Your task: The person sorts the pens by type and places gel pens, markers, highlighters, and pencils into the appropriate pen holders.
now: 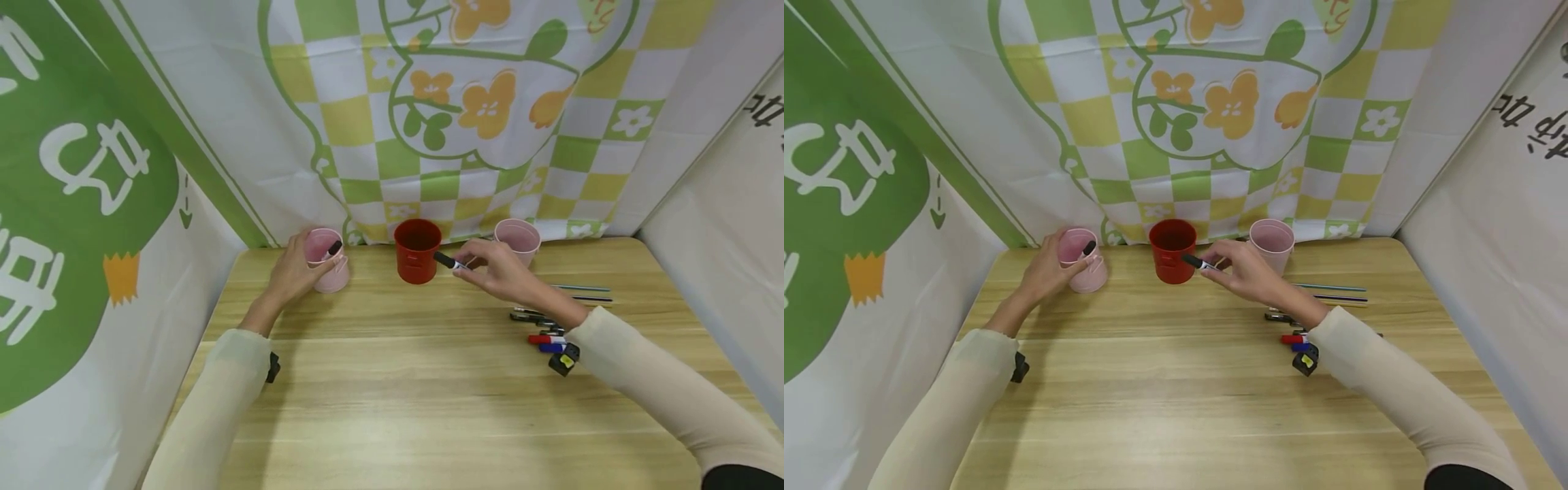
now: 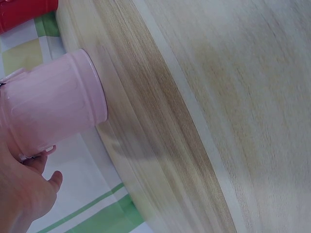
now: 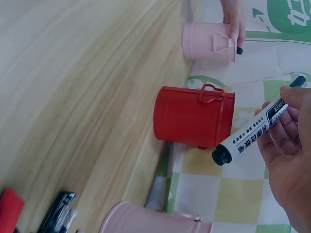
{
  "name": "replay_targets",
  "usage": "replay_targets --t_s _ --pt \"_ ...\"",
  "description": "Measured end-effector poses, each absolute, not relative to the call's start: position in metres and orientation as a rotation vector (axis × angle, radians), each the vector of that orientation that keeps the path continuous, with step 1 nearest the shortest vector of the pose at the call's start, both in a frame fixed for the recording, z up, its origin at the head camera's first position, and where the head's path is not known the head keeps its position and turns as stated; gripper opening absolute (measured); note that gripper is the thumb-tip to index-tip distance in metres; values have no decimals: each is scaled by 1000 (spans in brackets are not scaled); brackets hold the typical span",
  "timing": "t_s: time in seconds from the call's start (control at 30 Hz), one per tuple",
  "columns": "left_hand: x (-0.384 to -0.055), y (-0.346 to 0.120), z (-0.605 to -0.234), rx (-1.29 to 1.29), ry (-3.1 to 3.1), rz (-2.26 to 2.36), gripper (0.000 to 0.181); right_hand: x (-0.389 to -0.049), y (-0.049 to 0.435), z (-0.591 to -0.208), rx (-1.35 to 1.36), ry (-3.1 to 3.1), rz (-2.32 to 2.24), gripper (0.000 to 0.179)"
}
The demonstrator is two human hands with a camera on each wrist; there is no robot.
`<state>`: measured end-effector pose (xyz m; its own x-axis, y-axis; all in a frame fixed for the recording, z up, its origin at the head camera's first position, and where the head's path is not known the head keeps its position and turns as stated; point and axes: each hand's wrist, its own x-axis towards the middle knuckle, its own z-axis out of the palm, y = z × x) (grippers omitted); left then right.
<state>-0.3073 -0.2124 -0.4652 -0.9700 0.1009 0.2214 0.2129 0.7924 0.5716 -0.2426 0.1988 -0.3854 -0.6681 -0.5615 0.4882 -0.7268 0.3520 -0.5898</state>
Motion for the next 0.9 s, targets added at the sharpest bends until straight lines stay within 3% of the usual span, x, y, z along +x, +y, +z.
replay_targets --t_s 0.1,0.9 --pt "-307 -212 -465 -255 -2793 -933 97 -234 189 -371 1134 -2419 1269 19" --pt "-305 -213 -464 -261 -2822 -913 100 -250 139 -363 964 -2355 1605 19"
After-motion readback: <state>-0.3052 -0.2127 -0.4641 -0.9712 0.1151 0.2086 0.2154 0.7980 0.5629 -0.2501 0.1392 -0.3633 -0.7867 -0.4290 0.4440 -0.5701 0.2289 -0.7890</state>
